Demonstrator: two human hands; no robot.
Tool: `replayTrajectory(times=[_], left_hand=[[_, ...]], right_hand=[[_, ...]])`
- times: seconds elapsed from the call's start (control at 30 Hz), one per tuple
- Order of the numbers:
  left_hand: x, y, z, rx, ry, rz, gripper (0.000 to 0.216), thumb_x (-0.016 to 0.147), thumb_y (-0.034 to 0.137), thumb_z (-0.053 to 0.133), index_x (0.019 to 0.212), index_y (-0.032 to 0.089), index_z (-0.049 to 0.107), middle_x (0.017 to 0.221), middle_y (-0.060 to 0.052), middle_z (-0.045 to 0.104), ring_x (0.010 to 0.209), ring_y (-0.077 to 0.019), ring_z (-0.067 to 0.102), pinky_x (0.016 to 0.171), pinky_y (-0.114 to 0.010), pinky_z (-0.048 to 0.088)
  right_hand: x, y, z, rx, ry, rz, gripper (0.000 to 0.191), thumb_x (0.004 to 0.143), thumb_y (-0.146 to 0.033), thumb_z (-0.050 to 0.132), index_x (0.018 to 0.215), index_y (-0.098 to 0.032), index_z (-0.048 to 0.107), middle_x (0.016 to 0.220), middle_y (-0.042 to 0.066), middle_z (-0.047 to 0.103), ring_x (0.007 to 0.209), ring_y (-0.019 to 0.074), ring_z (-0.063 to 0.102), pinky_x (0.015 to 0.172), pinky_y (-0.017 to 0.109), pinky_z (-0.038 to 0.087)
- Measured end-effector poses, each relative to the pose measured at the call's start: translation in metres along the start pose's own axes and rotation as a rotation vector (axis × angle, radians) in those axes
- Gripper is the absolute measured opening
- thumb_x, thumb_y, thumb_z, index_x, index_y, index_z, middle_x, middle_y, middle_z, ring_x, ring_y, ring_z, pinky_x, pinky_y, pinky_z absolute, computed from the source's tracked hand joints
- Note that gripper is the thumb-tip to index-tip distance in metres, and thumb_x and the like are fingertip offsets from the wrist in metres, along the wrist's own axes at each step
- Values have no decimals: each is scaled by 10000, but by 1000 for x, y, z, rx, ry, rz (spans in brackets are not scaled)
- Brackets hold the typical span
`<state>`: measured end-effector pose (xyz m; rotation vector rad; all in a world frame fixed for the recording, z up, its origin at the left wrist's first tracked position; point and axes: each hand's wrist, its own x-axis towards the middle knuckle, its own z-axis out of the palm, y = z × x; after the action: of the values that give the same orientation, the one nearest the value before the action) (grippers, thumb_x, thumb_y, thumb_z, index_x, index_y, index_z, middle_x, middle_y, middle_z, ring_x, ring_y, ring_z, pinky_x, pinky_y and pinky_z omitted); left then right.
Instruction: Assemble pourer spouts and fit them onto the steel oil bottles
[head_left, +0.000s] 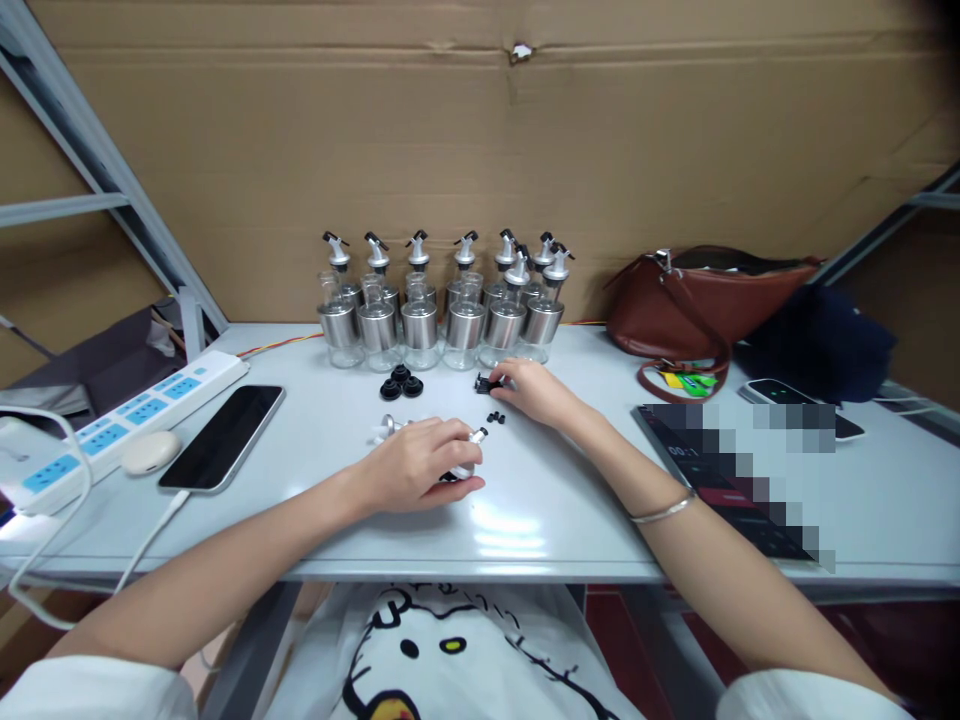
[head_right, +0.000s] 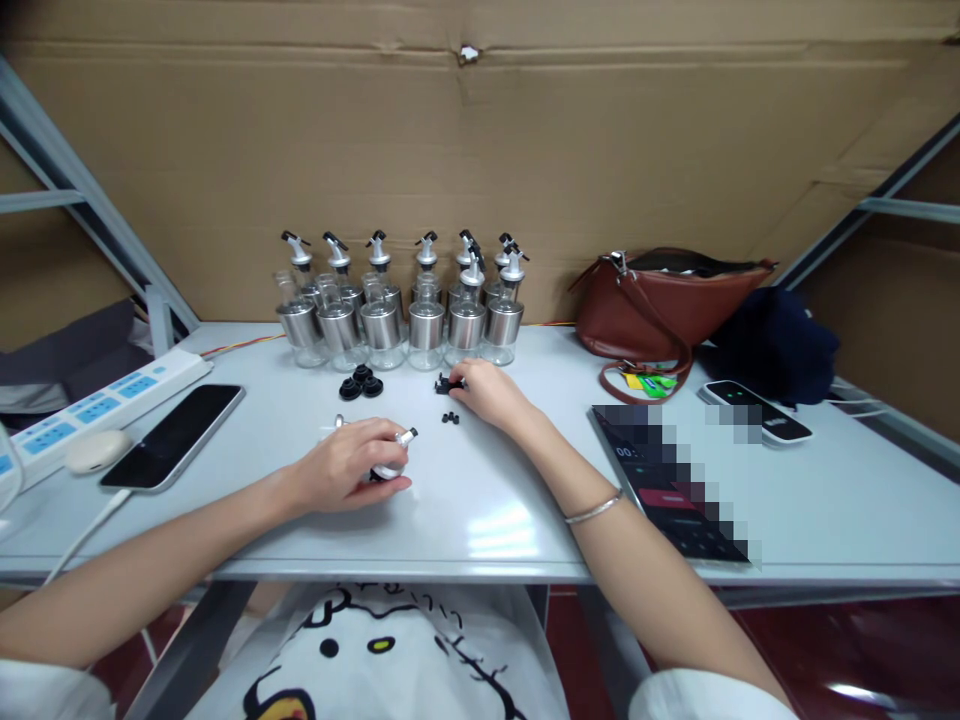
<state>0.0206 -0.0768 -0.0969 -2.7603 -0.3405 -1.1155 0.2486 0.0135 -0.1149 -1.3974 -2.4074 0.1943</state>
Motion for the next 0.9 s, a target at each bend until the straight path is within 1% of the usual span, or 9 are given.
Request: replayTrajectory(times=[0.23, 0.4, 0.57, 0.7, 0.8, 0.87, 0.9], left_hand=[[0, 0, -2, 0, -6, 6, 81, 953, 270, 427, 948, 189, 418, 785, -39, 575, 721, -150, 605, 633, -237, 508], [1, 0, -2, 6, -2, 6, 85, 955, 273, 427, 945, 190, 416, 795, -41, 580, 722, -149, 607, 639, -239, 512], [1, 0, -2, 6, -4, 0, 86, 959, 280, 414, 947, 195, 418, 793, -34, 581, 713, -142, 606, 646, -236, 509], [1, -1, -2, 11, -15, -7, 89, 959, 284, 421, 954, 195, 416, 803, -40, 600, 713, -147, 614, 650, -241, 506], [0, -1, -1, 5, -26, -33, 104, 970, 294, 403, 990, 192, 405, 814, -45, 623, 727, -149, 620, 678, -258, 500], [0, -2, -1, 6, -26, -50, 104, 985, 291, 366, 1003, 192, 393, 833, -48, 645, 746, -149, 629, 722, -284, 488], [0, -2, -1, 14, -23, -59, 104, 992, 287, 347, 999, 192, 389, 844, -50, 655, 755, -150, 634, 740, -296, 478]], right_hand=[[0, 2, -3, -15, 7, 16, 139, 805, -178, 643, 935, -144, 679, 965, 109, 681, 873, 237, 633, 790, 324, 470], [-3, 1, -9, -18, -9, 26, 163, 778, -136, 653, 938, -131, 680, 960, 123, 700, 891, 263, 640, 793, 342, 476], [-4, -3, -11, -22, -37, 26, 211, 760, -104, 644, 963, -151, 677, 932, 100, 711, 851, 243, 646, 770, 326, 478], [-5, -6, -14, -5, -30, 34, 192, 769, -130, 635, 957, -148, 670, 928, 105, 705, 841, 237, 635, 763, 319, 464], [-5, -10, -20, 82, 22, 36, 141, 845, -213, 553, 900, -145, 663, 874, 91, 695, 786, 213, 610, 744, 312, 439], [-6, -13, -26, 228, 14, 41, 227, 886, -291, 486, 820, -148, 649, 779, 63, 671, 718, 184, 582, 704, 294, 424], [-7, -16, -29, 336, -24, 40, 277, 895, -341, 468, 789, -148, 637, 744, 52, 653, 696, 171, 568, 687, 285, 421]])
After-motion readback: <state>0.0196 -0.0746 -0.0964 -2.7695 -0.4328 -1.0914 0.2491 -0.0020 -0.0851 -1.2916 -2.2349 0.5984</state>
